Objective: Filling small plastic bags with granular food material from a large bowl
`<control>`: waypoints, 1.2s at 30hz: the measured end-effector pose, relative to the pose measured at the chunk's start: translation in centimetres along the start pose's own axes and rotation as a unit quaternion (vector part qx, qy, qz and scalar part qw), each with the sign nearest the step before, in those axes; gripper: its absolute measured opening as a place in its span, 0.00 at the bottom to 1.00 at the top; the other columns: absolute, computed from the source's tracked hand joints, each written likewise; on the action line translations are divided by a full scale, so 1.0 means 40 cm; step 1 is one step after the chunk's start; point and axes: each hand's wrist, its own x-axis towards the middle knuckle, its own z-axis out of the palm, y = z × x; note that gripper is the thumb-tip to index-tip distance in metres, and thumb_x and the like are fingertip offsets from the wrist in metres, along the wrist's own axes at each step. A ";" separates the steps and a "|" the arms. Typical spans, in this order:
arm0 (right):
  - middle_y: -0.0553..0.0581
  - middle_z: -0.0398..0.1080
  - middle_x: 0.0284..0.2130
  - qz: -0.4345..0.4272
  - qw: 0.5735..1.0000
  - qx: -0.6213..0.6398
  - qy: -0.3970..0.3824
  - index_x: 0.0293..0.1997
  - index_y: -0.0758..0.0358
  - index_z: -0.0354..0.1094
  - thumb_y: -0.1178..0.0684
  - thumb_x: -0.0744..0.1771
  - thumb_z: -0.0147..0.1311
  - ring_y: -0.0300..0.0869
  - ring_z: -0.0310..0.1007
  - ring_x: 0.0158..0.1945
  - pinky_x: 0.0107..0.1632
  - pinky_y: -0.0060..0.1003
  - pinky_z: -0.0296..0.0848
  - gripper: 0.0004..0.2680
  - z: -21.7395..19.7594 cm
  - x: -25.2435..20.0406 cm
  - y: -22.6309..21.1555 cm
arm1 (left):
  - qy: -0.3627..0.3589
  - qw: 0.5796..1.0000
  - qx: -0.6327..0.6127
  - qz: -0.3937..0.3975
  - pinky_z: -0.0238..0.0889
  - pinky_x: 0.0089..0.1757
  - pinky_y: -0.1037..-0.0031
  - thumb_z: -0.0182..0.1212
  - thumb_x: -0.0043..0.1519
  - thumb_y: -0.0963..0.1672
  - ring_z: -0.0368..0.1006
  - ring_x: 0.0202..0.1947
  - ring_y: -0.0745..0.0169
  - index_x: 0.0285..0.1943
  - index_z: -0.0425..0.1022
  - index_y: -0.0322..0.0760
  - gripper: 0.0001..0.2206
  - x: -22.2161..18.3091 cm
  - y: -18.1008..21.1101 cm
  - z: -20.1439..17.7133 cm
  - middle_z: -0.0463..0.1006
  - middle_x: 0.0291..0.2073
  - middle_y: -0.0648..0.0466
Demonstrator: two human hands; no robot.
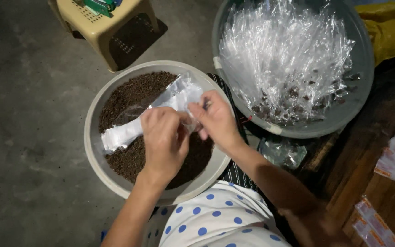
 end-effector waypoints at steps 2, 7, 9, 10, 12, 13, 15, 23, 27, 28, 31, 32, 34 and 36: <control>0.56 0.61 0.10 0.011 0.996 0.070 0.052 0.45 0.65 0.59 0.57 0.68 0.58 0.33 0.55 0.07 0.12 0.23 0.55 0.09 0.012 -0.003 -0.030 | 0.084 0.989 0.086 0.080 0.58 0.49 0.63 0.62 0.55 0.34 0.71 0.37 0.56 0.30 0.69 0.46 0.12 -0.003 0.004 0.006 0.77 0.32 0.60; 0.58 0.73 0.30 -0.020 0.995 -0.037 -0.085 0.42 0.65 0.71 0.58 0.66 0.62 0.36 0.71 0.32 0.39 0.33 0.76 0.05 -0.082 -0.020 0.061 | 0.017 0.999 -0.010 -0.036 0.65 0.43 0.59 0.64 0.58 0.36 0.77 0.36 0.46 0.45 0.74 0.39 0.09 0.000 0.031 -0.017 0.82 0.35 0.53; 0.58 0.75 0.35 -0.069 0.986 -0.123 -0.092 0.42 0.64 0.73 0.60 0.65 0.64 0.38 0.72 0.39 0.48 0.38 0.75 0.06 -0.100 -0.017 0.032 | -0.035 0.992 -0.086 -0.080 0.68 0.38 0.55 0.63 0.61 0.38 0.79 0.35 0.37 0.46 0.75 0.37 0.07 0.002 0.059 -0.027 0.83 0.35 0.47; 0.59 0.74 0.32 0.021 0.997 0.023 -0.070 0.40 0.64 0.72 0.58 0.67 0.59 0.38 0.72 0.34 0.43 0.36 0.76 0.03 -0.093 -0.026 0.009 | -0.039 0.982 -0.128 -0.131 0.69 0.37 0.60 0.64 0.62 0.40 0.79 0.32 0.43 0.46 0.74 0.40 0.06 -0.003 0.056 -0.020 0.83 0.32 0.49; 0.59 0.74 0.30 0.110 0.978 0.170 -0.047 0.38 0.65 0.71 0.55 0.69 0.54 0.38 0.72 0.30 0.38 0.35 0.77 0.05 -0.074 -0.047 -0.042 | -0.042 0.968 -0.167 -0.181 0.69 0.35 0.66 0.66 0.63 0.42 0.79 0.29 0.50 0.45 0.74 0.42 0.06 -0.002 0.035 -0.012 0.82 0.30 0.51; 0.59 0.74 0.28 0.103 0.984 0.140 -0.050 0.37 0.65 0.71 0.55 0.69 0.55 0.36 0.70 0.28 0.36 0.31 0.75 0.05 -0.062 -0.061 -0.069 | -0.051 0.970 -0.160 -0.175 0.69 0.36 0.64 0.67 0.60 0.41 0.79 0.29 0.46 0.43 0.75 0.40 0.06 0.001 0.018 -0.009 0.82 0.30 0.49; 0.58 0.73 0.27 0.097 0.988 0.110 -0.055 0.36 0.65 0.71 0.56 0.68 0.57 0.34 0.69 0.26 0.33 0.28 0.72 0.05 -0.058 -0.060 -0.093 | -0.058 0.972 -0.151 -0.172 0.70 0.37 0.61 0.69 0.58 0.40 0.78 0.30 0.42 0.40 0.77 0.39 0.06 0.008 0.017 -0.009 0.81 0.29 0.46; 0.50 0.65 0.20 -0.190 0.943 -0.263 -0.070 0.31 0.59 0.71 0.56 0.71 0.54 0.39 0.66 0.22 0.31 0.31 0.68 0.08 -0.022 -0.071 -0.046 | 0.176 0.945 -0.218 -0.169 0.69 0.26 0.80 0.63 0.68 0.42 0.71 0.19 0.68 0.37 0.80 0.37 0.06 0.135 -0.065 -0.065 0.77 0.19 0.53; 0.57 0.67 0.31 -0.282 0.912 -0.265 -0.137 0.36 0.67 0.68 0.61 0.69 0.48 0.41 0.66 0.35 0.40 0.33 0.70 0.04 -0.132 -0.086 -0.046 | 0.208 0.918 -0.285 -0.183 0.64 0.27 0.85 0.58 0.70 0.42 0.72 0.26 0.74 0.40 0.72 0.39 0.05 0.195 -0.037 -0.102 0.74 0.28 0.57; 0.58 0.67 0.32 -0.268 0.894 -0.340 -0.116 0.35 0.68 0.67 0.61 0.69 0.50 0.44 0.65 0.36 0.41 0.36 0.67 0.05 -0.163 -0.083 -0.058 | 0.210 0.917 -0.287 -0.179 0.63 0.25 0.83 0.58 0.69 0.46 0.70 0.23 0.74 0.39 0.73 0.44 0.06 0.200 -0.046 -0.070 0.75 0.26 0.58; 0.59 0.67 0.33 -0.241 0.858 -0.452 -0.032 0.35 0.66 0.66 0.57 0.72 0.53 0.47 0.64 0.40 0.46 0.41 0.65 0.07 -0.361 -0.034 0.002 | 0.146 0.866 -0.374 -0.297 0.64 0.25 0.75 0.53 0.65 0.50 0.69 0.24 0.68 0.35 0.72 0.45 0.10 0.190 -0.045 0.045 0.75 0.28 0.54; 0.58 0.66 0.34 -0.223 0.844 -0.487 0.033 0.36 0.64 0.65 0.54 0.73 0.53 0.48 0.64 0.43 0.51 0.43 0.65 0.08 -0.442 -0.016 0.041 | 0.073 0.790 -0.447 -0.414 0.67 0.25 0.68 0.49 0.64 0.50 0.69 0.27 0.62 0.33 0.71 0.41 0.13 0.178 -0.040 0.086 0.75 0.32 0.49; 0.63 0.63 0.41 -0.143 0.811 -0.563 0.065 0.43 0.68 0.69 0.53 0.73 0.54 0.50 0.65 0.44 0.46 0.44 0.70 0.07 -0.595 0.000 0.107 | -0.092 0.875 -0.243 -0.408 0.71 0.33 0.71 0.44 0.68 0.49 0.69 0.30 0.62 0.34 0.70 0.39 0.15 0.127 -0.023 0.136 0.74 0.33 0.51; 0.67 0.61 0.48 -0.068 0.767 -0.630 0.103 0.50 0.72 0.73 0.51 0.72 0.56 0.52 0.66 0.44 0.41 0.46 0.74 0.10 -0.648 0.011 0.119 | -0.251 0.897 -0.018 -0.363 0.74 0.40 0.73 0.39 0.73 0.48 0.68 0.33 0.61 0.36 0.69 0.37 0.18 0.055 -0.081 0.219 0.73 0.33 0.53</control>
